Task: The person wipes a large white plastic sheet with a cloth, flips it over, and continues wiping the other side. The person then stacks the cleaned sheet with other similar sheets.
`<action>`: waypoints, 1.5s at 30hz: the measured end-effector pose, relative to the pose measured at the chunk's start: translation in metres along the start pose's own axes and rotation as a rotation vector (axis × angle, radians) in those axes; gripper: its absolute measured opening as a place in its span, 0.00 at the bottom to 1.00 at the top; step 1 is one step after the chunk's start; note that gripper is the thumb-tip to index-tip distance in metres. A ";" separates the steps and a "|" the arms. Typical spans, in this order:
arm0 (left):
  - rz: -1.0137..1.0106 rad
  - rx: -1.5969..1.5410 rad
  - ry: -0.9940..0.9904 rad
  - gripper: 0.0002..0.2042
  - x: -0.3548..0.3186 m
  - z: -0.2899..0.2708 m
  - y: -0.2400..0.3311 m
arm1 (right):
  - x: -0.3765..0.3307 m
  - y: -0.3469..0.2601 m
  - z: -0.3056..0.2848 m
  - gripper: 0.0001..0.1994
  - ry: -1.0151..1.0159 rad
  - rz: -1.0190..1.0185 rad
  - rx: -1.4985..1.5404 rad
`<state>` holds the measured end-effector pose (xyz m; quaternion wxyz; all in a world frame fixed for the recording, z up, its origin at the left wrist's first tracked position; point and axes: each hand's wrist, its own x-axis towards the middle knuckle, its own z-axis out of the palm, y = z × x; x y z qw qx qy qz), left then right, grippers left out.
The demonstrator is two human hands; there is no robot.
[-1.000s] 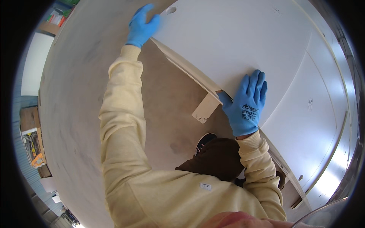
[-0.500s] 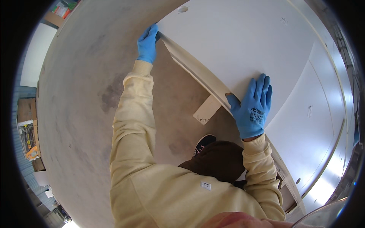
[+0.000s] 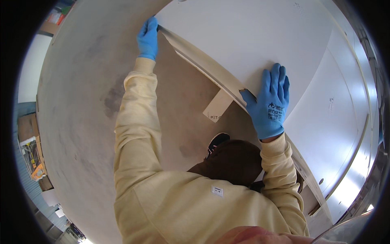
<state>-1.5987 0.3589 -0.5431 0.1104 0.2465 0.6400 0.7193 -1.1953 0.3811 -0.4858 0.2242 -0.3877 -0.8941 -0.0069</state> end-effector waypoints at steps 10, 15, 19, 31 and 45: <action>-0.028 -0.012 0.032 0.22 0.001 0.011 -0.001 | -0.001 0.007 -0.001 0.39 -0.022 0.019 0.013; -0.003 0.058 0.007 0.23 0.022 -0.014 -0.021 | 0.002 0.016 -0.025 0.37 -0.097 -0.016 0.090; -0.122 -0.047 0.047 0.22 0.008 0.006 -0.012 | -0.009 0.032 -0.023 0.38 -0.042 -0.069 0.134; 0.101 0.340 -0.108 0.22 0.022 -0.003 0.000 | -0.013 0.039 -0.027 0.36 -0.054 -0.088 0.145; 0.137 1.034 -0.653 0.27 0.176 0.131 0.013 | -0.029 0.170 -0.076 0.23 0.120 0.261 0.276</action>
